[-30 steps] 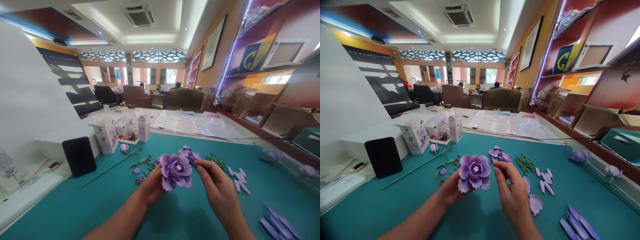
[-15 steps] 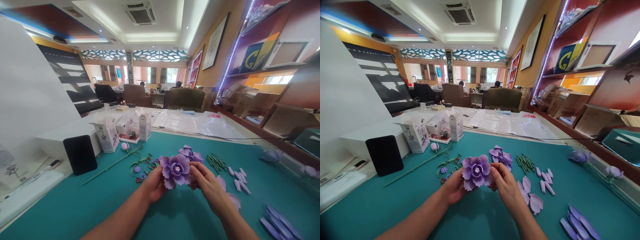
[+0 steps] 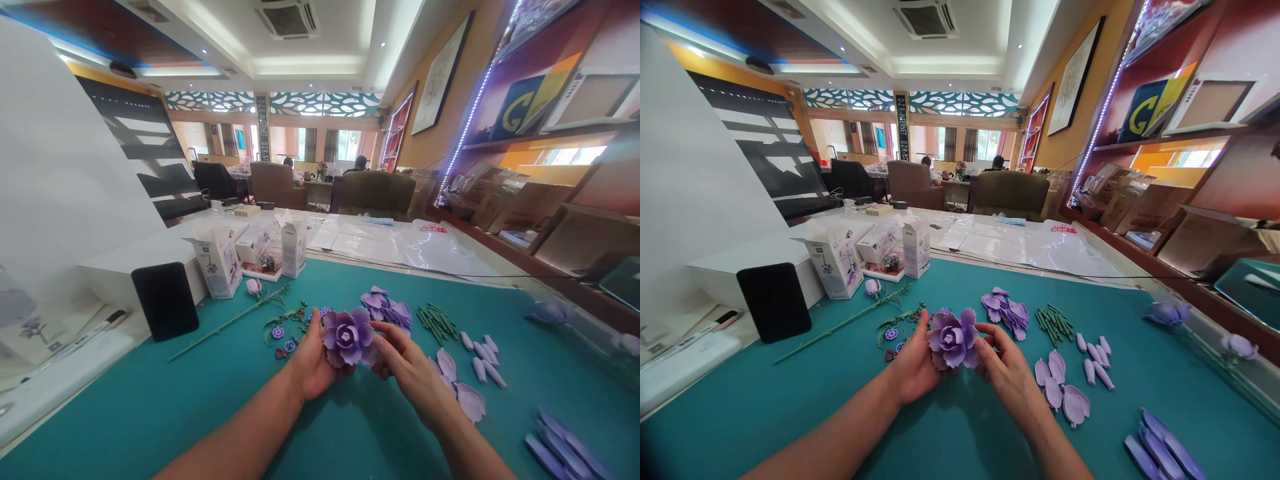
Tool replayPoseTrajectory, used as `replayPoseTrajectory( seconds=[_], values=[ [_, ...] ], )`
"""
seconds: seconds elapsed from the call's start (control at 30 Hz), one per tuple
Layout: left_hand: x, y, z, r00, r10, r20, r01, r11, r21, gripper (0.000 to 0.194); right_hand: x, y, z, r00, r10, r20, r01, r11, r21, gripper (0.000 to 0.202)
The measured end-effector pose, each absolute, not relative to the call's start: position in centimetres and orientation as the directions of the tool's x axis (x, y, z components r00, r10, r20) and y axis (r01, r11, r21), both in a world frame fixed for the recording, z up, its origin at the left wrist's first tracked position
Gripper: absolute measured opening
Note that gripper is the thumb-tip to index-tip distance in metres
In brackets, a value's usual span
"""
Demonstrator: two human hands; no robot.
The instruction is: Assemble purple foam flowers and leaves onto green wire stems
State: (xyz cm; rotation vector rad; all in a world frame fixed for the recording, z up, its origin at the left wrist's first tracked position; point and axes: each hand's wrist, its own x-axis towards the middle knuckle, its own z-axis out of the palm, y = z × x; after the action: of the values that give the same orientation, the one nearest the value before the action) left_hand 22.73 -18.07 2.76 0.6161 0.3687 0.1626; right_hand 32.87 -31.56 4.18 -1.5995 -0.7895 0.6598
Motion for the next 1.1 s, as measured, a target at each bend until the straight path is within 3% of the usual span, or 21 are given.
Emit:
replayPoseTrajectory(
  seconds=[0.23, 0.63, 1.1],
  values=[
    [22.3, -18.9, 4.0, 0.922, 0.234, -0.309, 0.041, 0.734, 0.678, 0.066, 33.4, -31.6, 3.2, 0.676, 0.731, 0.097, 0.308, -0.160, -0.938, 0.060],
    [22.4, -19.3, 4.3, 0.837, 0.315, -0.447, 0.104, 0.712, 0.695, 0.054, 33.5, -31.4, 2.5, 0.676, 0.727, 0.120, 0.298, -0.121, -0.947, 0.056],
    [22.5, -19.4, 4.1, 0.816, 0.378, -0.437, 0.057, 0.700, 0.712, 0.045, 33.8, -31.3, 2.0, 0.621, 0.778, 0.095, 0.277, -0.105, -0.955, 0.057]
  ],
)
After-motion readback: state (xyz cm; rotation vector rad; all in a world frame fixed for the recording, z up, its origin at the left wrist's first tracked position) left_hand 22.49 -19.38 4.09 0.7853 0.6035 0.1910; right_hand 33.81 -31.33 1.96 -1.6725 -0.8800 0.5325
